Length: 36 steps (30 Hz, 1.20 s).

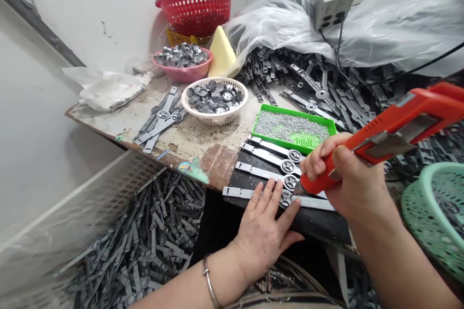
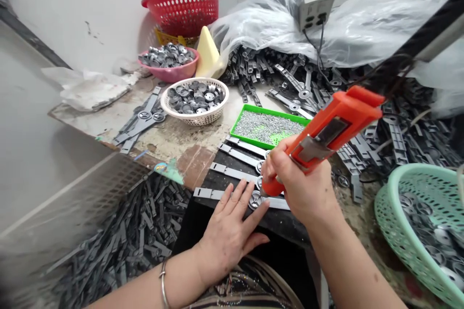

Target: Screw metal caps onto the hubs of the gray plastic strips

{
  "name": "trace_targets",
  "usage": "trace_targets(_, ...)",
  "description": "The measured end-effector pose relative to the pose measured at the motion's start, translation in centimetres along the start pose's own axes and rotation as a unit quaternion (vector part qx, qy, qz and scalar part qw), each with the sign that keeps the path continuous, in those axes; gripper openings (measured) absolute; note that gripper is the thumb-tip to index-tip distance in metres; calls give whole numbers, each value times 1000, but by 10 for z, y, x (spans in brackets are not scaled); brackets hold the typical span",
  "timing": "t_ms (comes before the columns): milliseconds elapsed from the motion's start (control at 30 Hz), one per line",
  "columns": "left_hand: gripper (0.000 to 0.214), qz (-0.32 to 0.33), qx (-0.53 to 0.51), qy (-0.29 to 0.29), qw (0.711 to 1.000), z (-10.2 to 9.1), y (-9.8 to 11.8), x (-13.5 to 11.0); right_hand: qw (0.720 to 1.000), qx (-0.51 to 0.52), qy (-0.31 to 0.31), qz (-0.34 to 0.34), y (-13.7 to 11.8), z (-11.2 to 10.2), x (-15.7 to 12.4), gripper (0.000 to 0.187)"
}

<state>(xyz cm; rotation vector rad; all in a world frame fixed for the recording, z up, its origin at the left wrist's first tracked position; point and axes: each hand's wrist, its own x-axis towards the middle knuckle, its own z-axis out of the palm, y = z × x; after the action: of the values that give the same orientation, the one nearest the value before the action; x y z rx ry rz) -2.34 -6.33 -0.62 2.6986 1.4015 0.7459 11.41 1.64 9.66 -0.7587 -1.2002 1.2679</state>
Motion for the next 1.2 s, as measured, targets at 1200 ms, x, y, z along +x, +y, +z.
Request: trace_targets(1200,47,1,-34,30,999,11,-2,-1,997,-58,-7,-44,17,-6,-12,19)
